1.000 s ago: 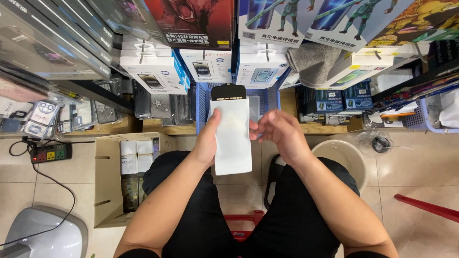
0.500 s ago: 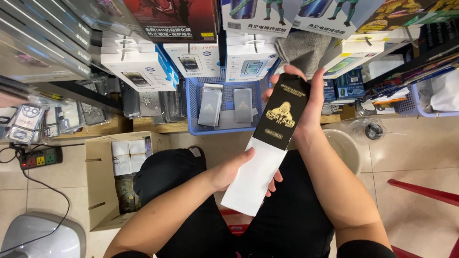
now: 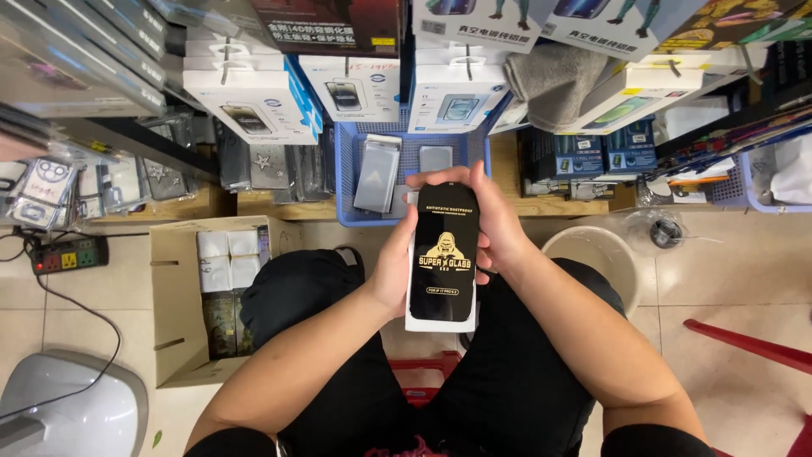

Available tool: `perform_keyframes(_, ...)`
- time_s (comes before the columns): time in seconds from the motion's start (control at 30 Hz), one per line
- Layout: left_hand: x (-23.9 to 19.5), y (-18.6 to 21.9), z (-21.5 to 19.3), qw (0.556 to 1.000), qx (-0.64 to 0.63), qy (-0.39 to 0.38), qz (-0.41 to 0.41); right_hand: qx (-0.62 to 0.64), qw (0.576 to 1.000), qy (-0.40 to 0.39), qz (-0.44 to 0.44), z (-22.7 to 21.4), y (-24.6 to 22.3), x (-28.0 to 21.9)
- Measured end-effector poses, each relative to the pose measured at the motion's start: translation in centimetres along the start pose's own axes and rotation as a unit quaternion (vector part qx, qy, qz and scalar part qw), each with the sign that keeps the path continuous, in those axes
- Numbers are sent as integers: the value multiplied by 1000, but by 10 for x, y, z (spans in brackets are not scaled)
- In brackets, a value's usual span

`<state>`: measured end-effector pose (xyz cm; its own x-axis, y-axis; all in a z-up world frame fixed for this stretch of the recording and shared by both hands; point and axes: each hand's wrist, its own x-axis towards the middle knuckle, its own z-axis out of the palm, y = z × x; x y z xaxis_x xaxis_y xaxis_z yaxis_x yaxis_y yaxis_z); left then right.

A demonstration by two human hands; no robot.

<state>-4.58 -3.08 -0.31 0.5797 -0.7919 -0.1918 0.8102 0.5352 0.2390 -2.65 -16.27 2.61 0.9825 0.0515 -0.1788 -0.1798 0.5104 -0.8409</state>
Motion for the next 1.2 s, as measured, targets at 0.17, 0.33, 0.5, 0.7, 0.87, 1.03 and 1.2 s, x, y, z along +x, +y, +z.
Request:
perform_keyframes(0.17,-11,24,15,999,-16,37,2,-81,995,-41,-33,-12,10,3)
perform_keyframes(0.33,-21,42,40,998,0,41,40,-394,862,-97,-303,-9,-16,-9)
perform_keyframes(0.5,-19,38,32,995,-21,65,73,-483,795,-113,-349,-10,-20,-11)
perform_keyframes(0.7,-18,40,26,991,-28,64,114,-528,766,-112,-348,-6,-10,-13)
perform_keyframes(0.87,-17,50,25,991,-58,45,113,-532,746,-117,-384,4,-6,-16)
perform_keyframes(1.03,-15,58,22,987,-32,59,146,-547,715,-141,-412,13,10,-31)
perform_keyframes(1.2,-10,63,9,976,29,23,216,-528,690,-191,-458,19,20,-40)
